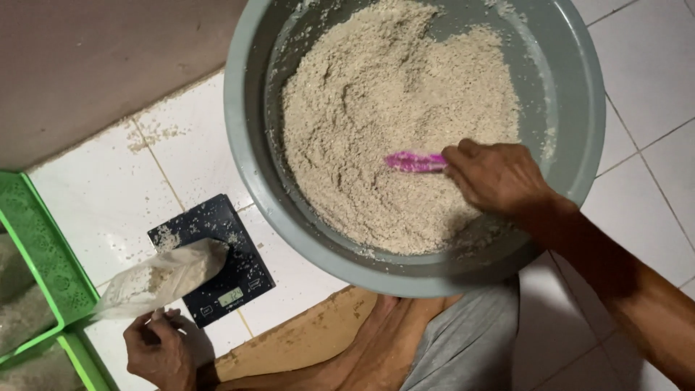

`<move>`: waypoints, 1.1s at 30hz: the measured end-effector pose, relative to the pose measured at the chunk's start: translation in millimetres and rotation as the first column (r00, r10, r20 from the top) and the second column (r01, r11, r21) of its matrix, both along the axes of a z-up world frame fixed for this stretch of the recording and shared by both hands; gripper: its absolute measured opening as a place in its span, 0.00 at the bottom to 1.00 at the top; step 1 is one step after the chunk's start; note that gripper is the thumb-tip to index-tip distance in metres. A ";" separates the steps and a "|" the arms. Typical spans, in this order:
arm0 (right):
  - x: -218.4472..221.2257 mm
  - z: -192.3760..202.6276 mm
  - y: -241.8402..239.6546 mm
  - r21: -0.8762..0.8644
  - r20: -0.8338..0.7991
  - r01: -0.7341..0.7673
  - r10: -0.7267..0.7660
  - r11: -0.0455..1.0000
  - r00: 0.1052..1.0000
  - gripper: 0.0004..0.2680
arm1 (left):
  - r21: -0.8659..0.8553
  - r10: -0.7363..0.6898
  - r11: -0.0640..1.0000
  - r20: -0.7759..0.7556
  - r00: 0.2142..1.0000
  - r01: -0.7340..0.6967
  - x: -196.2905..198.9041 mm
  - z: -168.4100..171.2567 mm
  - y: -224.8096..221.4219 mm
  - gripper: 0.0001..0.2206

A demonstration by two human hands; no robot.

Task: The person scoops a light-colored grain from a large basin into small plastic bags using a pink scoop, weighs each bag on a digital scale, and places the sealed bags into a green tray. The process is repeated multiple times.

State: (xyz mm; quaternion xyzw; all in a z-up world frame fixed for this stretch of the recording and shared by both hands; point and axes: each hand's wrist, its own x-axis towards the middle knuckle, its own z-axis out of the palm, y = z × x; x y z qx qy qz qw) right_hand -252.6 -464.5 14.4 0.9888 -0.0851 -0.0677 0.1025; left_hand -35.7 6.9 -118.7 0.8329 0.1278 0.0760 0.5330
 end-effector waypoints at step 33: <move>67.0 28.2 28.7 0.729 -0.352 0.653 -0.707 0.203 0.613 0.07 | 0.134 -0.051 0.989 -0.040 0.998 0.056 5.4 10.9 -1.7 0.04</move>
